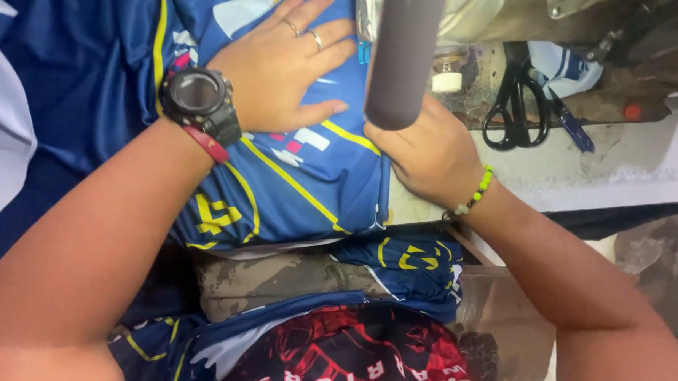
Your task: Smoothing and positioning a sports jersey on a work surface in a factory setting.
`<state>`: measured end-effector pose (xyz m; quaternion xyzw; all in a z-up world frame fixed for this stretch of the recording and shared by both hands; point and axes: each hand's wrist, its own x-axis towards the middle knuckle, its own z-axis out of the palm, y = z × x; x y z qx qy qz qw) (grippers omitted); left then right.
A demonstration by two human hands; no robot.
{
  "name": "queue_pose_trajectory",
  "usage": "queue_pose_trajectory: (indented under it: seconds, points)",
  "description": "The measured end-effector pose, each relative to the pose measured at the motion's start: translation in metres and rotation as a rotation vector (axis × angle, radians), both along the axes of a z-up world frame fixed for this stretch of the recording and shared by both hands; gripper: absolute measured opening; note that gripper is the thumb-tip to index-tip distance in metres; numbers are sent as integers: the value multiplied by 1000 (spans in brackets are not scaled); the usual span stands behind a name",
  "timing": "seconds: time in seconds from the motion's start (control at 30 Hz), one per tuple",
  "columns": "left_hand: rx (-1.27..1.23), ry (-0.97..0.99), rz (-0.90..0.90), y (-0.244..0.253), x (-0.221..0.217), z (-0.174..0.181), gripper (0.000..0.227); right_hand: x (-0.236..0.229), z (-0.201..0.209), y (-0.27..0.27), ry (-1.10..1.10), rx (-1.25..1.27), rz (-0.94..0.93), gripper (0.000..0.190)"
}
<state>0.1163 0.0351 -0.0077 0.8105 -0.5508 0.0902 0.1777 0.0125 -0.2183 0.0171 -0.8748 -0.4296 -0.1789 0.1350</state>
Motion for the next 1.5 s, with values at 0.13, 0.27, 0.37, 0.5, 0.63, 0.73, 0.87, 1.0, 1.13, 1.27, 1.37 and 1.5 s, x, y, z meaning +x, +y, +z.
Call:
queue_pose_trajectory:
  seconds: [0.13,0.27,0.37,0.5,0.63,0.73,0.87,1.0,1.13,1.27,1.37,1.5]
  points:
    - [-7,-45,-54,-3,19,13,55,15,-7,-4,57,87,65,25]
    - [3,-188,-71,-2,44,0,45,21,-14,-5,-77,-54,-79,29]
    - [164,-379,2,1,54,-10,52,24,-20,-4,-90,-61,-127,40]
    - [55,-255,295,-25,-28,19,35,9,-15,0,-20,-97,-79,23]
    - [3,-115,488,-18,-114,-29,33,-48,-18,3,-140,176,113,26]
    - [34,-208,416,14,-90,-26,45,-59,-6,1,-68,200,106,30]
    - [-159,-13,316,-29,-84,-18,21,-66,-1,6,-76,201,136,30]
    - [15,129,368,-55,-105,-6,55,-77,-21,-19,-52,261,25,34]
    - [153,189,467,-64,-125,-3,61,-80,-24,-35,-1,298,35,28]
    - [131,186,329,-39,-109,-13,67,-72,-1,-22,95,283,134,21]
    - [124,146,255,-25,-112,-13,65,-68,-3,-25,138,303,191,22]
    - [71,69,252,-22,-112,-19,59,-65,-12,-28,147,226,139,27]
